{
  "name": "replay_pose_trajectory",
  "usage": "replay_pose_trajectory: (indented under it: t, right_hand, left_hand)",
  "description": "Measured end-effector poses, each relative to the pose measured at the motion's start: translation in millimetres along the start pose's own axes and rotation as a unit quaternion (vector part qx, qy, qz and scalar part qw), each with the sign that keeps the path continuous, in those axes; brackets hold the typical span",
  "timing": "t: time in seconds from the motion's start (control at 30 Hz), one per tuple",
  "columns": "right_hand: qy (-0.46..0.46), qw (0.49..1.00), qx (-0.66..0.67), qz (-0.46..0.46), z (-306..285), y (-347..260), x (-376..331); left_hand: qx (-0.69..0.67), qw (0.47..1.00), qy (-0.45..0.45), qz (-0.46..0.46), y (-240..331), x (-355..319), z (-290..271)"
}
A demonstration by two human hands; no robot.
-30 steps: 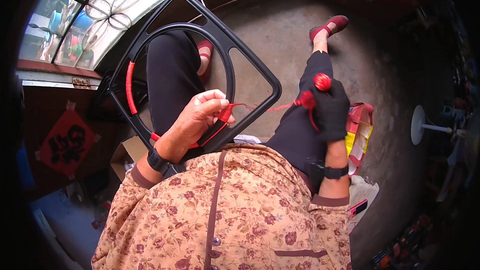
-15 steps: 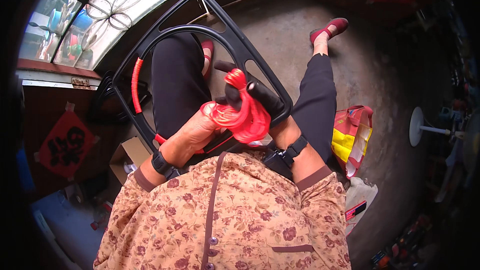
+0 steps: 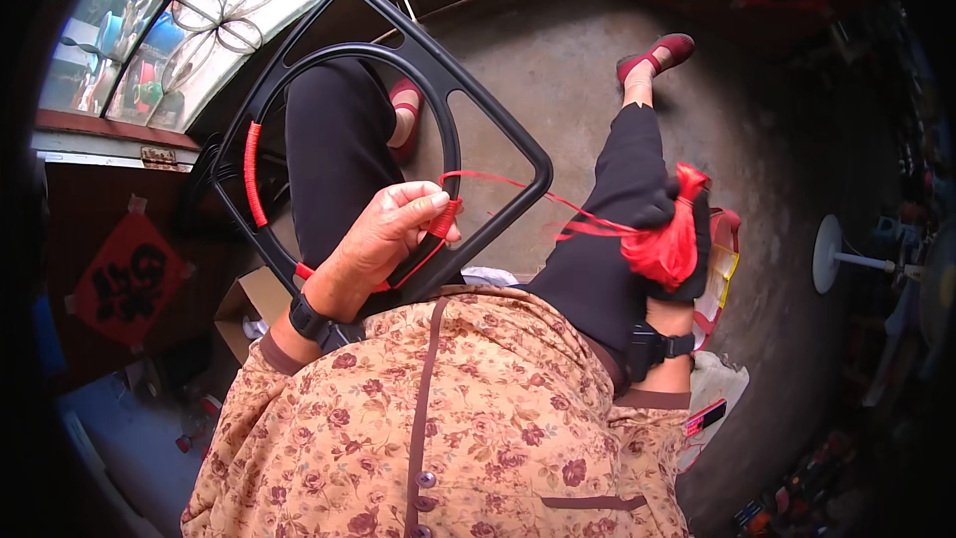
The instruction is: Wrapping red decorative cord or tape tightly around the edge of a circular frame.
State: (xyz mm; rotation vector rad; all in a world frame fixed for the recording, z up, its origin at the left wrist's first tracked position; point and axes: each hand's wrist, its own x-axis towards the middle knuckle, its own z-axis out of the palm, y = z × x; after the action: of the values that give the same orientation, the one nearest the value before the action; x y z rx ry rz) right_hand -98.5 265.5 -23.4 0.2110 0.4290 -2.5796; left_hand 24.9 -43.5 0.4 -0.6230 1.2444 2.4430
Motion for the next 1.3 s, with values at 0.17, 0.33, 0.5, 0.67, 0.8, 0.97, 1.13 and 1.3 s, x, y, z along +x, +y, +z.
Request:
replay_pose_trajectory:
  t: [0.17,0.33,0.5,0.67,0.8,0.97,1.13,1.3]
  right_hand:
    - [0.088,0.992,-0.034,-0.081,-28.6,-46.6,-39.8]
    - [0.216,0.925,-0.304,-0.074,-1.2,-21.5,-22.6]
    - [0.068,0.684,-0.708,-0.164,0.0,32.0,38.5]
    - [-0.070,0.874,-0.475,-0.082,15.8,118.7,81.6]
    - [-0.191,0.892,-0.407,0.047,46.3,143.2,66.6]
    - [-0.202,0.932,-0.099,0.285,51.9,139.3,64.2]
    - [-0.192,0.919,-0.198,0.282,62.5,118.8,56.5]
    - [-0.133,0.877,-0.461,0.012,25.2,97.5,38.0]
  left_hand:
    - [-0.035,0.999,0.029,0.006,-1.0,-1.0,4.3]
    - [-0.034,0.999,-0.006,0.022,-3.2,8.4,1.9]
    - [-0.004,1.000,-0.018,0.003,-4.2,6.9,5.2]
    - [-0.012,0.998,-0.048,-0.049,-7.3,12.1,13.0]
    - [-0.003,0.997,-0.072,-0.020,-7.8,8.0,12.6]
    - [-0.013,0.994,-0.106,0.022,-25.2,10.6,-7.4]
    - [-0.019,0.996,-0.067,0.049,-17.9,5.9,3.6]
    - [0.043,0.999,-0.020,0.011,-0.1,-1.6,9.4]
